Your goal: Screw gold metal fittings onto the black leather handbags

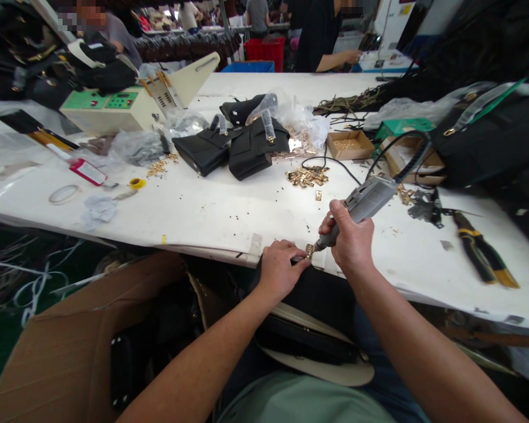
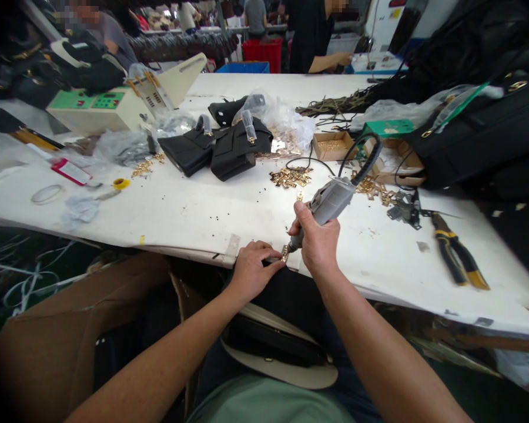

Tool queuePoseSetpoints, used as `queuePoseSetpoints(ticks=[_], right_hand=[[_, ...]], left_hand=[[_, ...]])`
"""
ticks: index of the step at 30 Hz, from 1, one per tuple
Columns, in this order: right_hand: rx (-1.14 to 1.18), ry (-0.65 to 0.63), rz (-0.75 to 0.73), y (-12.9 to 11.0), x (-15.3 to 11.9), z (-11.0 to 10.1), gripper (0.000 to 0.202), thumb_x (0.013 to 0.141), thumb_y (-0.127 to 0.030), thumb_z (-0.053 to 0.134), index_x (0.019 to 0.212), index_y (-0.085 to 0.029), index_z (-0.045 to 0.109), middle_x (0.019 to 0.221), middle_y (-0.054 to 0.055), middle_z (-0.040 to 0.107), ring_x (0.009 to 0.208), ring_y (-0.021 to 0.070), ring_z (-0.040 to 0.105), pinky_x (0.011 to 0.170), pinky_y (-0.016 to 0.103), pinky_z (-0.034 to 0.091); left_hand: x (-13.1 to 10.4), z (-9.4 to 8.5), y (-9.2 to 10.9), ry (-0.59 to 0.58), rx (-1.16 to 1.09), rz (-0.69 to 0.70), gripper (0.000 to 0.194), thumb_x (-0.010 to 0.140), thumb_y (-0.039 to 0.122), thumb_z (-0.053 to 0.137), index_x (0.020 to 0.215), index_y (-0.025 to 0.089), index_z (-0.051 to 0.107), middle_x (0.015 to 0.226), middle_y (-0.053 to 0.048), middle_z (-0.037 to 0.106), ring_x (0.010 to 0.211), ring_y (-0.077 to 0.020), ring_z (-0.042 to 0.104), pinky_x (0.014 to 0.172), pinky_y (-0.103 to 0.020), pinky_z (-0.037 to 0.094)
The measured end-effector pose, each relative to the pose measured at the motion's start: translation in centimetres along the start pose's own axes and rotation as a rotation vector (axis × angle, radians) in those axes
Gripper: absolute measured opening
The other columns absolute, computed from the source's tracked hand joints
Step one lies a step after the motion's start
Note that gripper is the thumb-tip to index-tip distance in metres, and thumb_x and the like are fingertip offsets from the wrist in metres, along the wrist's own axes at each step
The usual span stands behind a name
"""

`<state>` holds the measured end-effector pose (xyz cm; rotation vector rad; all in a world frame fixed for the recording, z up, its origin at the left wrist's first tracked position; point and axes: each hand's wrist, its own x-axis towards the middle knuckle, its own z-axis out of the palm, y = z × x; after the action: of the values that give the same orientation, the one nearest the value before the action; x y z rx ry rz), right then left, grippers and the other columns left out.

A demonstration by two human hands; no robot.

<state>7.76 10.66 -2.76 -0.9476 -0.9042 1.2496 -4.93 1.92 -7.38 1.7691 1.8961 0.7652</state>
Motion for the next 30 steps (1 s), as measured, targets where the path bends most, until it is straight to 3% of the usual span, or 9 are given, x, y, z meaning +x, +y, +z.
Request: queuePoseSetpoints(ticks=[12, 18, 21, 25, 30], right_hand=[[-0.103, -0.046, -0.005, 1.5, -0.4, 0.1, 0.039, 0.076, -0.05, 0.083, 0.082, -0.018, 0.063, 0.051, -0.005, 0.056, 0.042, 0.0117, 0.053, 0.041, 0.022, 0.044], [-0.221, -0.119, -0.01, 1.1, -0.8, 0.2, 0.039, 0.078, -0.053, 0.081, 0.082, -0.017, 0.064, 0.052, -0.003, 0.059, 0.044, 0.0126, 0.054, 0.042, 0.022, 0.043], [-0.316, -0.201, 0.015, 0.3, -1.2, 0.6, 0.042, 0.077, -0.055, 0.08, 0.082, -0.016, 0.066, 0.053, -0.002, 0.06, 0.044, 0.0128, 0.054, 0.044, 0.023, 0.045], [-0.451, -0.371, 0.051, -0.5, -1.1, 1.6, 0.041, 0.073, -0.053, 0.081, 0.079, -0.015, 0.066, 0.055, -0.002, 0.06, 0.047, 0.0119, 0.052, 0.046, 0.024, 0.045], [-0.512, -0.563, 0.101, -0.4, -0.4, 2.7, 0.04, 0.07, -0.051, 0.082, 0.077, -0.016, 0.065, 0.059, -0.002, 0.059, 0.051, 0.012, 0.053, 0.048, 0.024, 0.042]], left_hand=[[0.0, 0.3, -0.2, 0.045, 0.018, 0.034, 0.006, 0.082, 0.033, 0.082, 0.083, 0.028, 0.081, 0.094, -0.001, 0.072, 0.096, -0.0205, 0.062, 0.086, -0.037, 0.042], [0.0, 0.6, -0.6, 0.059, 0.021, 0.056, 0.006, 0.082, 0.034, 0.083, 0.085, 0.03, 0.082, 0.094, 0.0, 0.073, 0.096, -0.0204, 0.063, 0.084, -0.038, 0.042], [-0.1, 0.6, -0.6, 0.051, 0.04, 0.059, 0.006, 0.083, 0.035, 0.082, 0.087, 0.031, 0.082, 0.096, 0.0, 0.073, 0.097, -0.0208, 0.062, 0.084, -0.039, 0.042], [-0.2, 0.2, -0.5, -0.009, 0.091, 0.072, 0.025, 0.075, 0.045, 0.087, 0.095, 0.03, 0.081, 0.106, -0.001, 0.073, 0.104, -0.0255, 0.06, 0.087, -0.043, 0.043], [-0.6, 0.2, -0.2, -0.003, 0.085, 0.039, 0.031, 0.069, 0.038, 0.092, 0.096, 0.03, 0.081, 0.115, -0.001, 0.073, 0.108, -0.0267, 0.06, 0.09, -0.044, 0.046]])
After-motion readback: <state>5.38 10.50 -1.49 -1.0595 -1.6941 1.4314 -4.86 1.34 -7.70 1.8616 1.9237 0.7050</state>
